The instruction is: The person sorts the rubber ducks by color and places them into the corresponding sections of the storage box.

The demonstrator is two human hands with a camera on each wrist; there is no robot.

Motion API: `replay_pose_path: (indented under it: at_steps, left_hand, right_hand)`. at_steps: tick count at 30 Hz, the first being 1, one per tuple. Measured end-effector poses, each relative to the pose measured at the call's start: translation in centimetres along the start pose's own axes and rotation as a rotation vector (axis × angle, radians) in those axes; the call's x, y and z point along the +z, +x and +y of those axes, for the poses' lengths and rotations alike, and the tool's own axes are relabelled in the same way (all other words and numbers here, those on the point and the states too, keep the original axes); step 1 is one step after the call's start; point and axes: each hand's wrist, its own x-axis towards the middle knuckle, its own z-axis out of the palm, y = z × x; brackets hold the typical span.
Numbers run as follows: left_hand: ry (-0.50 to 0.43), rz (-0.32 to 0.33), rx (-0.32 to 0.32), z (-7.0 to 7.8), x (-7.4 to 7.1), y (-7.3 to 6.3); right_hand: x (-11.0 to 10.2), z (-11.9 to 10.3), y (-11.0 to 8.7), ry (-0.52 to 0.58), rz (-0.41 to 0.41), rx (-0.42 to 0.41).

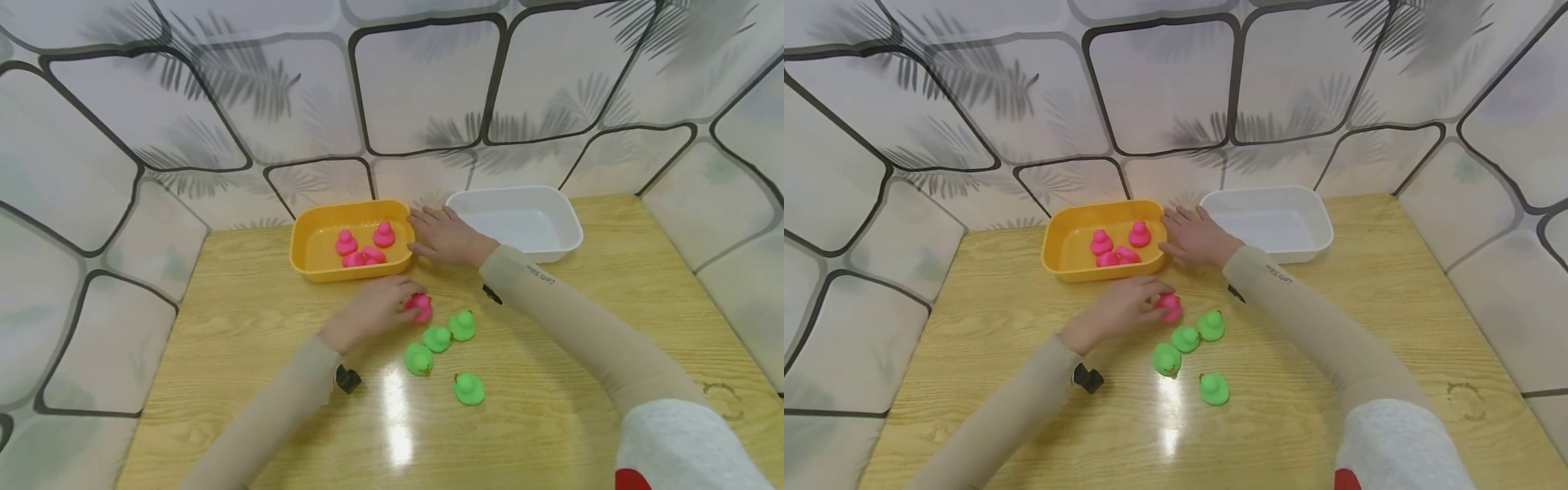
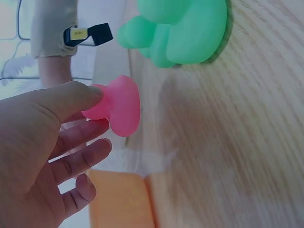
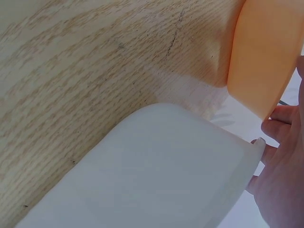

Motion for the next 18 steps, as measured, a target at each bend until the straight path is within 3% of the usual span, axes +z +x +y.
replay_pose_path:
  at_steps: [7, 18]
  left_hand:
    - [0.038, 0.109, 0.028, -0.7, -1.0, -1.4]
    - [0.080, 0.187, 0.011, -2.0, -3.0, -2.9]
  right_hand:
    - [-0.1, -0.2, 0.0, 0.007, 0.002, -0.002]
    - [-0.2, -0.1, 0.0, 0.013, -0.009, 0.005]
